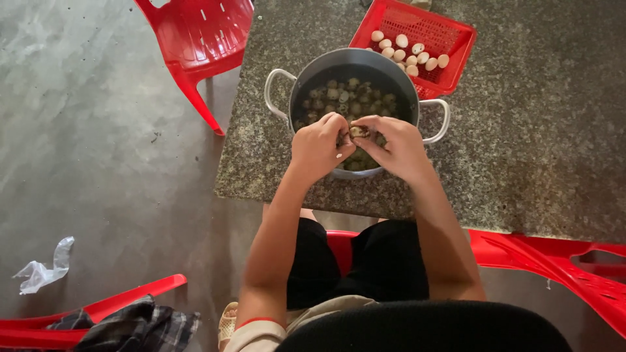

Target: The person is peeling boiled quail eggs by hand and placing them into a red plastic basket.

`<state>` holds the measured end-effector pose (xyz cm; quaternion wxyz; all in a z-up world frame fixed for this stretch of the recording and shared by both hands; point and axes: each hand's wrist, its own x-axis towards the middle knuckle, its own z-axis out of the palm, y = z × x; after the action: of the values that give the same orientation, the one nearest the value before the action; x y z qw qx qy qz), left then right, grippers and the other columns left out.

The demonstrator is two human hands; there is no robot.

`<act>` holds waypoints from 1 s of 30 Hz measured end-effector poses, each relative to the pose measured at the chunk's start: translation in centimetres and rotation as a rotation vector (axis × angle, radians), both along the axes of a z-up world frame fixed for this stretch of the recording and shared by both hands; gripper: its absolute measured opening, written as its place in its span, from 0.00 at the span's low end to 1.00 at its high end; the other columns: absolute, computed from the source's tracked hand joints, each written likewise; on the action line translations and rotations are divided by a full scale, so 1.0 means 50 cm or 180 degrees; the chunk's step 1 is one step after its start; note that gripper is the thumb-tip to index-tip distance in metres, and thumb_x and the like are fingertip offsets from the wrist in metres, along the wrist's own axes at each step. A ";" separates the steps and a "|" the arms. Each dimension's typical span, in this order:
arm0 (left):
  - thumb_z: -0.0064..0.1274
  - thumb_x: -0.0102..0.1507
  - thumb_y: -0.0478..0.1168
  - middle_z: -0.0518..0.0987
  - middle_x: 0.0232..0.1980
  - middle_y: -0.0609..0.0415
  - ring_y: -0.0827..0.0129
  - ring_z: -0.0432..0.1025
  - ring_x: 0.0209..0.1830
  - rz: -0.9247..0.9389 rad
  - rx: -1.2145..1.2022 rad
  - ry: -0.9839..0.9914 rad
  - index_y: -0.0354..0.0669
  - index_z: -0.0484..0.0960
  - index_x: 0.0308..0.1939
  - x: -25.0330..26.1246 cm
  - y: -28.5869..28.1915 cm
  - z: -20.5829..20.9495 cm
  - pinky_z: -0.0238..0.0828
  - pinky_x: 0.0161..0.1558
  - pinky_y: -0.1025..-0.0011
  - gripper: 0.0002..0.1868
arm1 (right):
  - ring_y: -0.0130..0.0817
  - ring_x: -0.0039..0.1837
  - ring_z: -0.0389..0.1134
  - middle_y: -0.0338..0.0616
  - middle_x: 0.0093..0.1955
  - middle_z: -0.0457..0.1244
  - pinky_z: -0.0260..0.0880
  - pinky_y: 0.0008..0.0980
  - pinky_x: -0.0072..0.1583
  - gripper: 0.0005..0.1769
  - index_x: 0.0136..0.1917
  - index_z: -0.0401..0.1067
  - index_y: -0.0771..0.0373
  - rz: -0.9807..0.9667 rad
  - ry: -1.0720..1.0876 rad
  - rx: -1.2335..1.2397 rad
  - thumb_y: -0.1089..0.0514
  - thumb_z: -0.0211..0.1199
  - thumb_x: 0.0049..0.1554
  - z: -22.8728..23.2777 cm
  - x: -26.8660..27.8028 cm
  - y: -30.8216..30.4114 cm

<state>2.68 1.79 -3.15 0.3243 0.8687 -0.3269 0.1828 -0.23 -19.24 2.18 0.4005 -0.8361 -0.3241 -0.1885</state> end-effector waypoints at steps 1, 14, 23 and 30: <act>0.57 0.65 0.38 0.67 0.33 0.56 0.53 0.72 0.20 -0.0002 -0.0001 -0.0003 0.51 0.68 0.41 0.000 -0.001 0.000 0.73 0.27 0.60 0.11 | 0.51 0.43 0.73 0.57 0.41 0.71 0.74 0.44 0.45 0.13 0.57 0.76 0.71 -0.0002 -0.0003 -0.0001 0.64 0.71 0.61 0.000 0.001 -0.001; 0.57 0.65 0.43 0.73 0.37 0.57 0.55 0.76 0.25 0.0091 -0.0360 -0.0071 0.52 0.75 0.50 -0.023 -0.004 0.038 0.78 0.32 0.58 0.11 | 0.48 0.43 0.73 0.53 0.46 0.71 0.73 0.42 0.45 0.13 0.58 0.77 0.67 0.0064 0.0003 0.0269 0.64 0.72 0.61 0.006 0.004 -0.003; 0.62 0.67 0.35 0.80 0.32 0.60 0.64 0.77 0.24 -0.0071 -0.1028 -0.0227 0.48 0.85 0.43 -0.018 -0.012 0.026 0.78 0.28 0.72 0.03 | 0.46 0.41 0.72 0.50 0.39 0.70 0.72 0.40 0.46 0.11 0.54 0.80 0.68 -0.0174 0.0253 0.0390 0.56 0.69 0.65 -0.036 0.030 -0.018; 0.59 0.68 0.38 0.73 0.27 0.60 0.63 0.73 0.19 -0.0184 -0.0645 -0.0305 0.51 0.77 0.41 -0.013 -0.010 0.027 0.75 0.26 0.67 0.05 | 0.46 0.44 0.74 0.50 0.39 0.71 0.72 0.38 0.47 0.12 0.53 0.80 0.67 -0.0288 0.0165 0.0232 0.55 0.68 0.65 -0.035 0.029 -0.014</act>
<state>2.03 1.29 -1.78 0.3995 0.8119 -0.3468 0.2468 1.20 -19.95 0.42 0.4300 -0.8393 -0.2685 -0.1965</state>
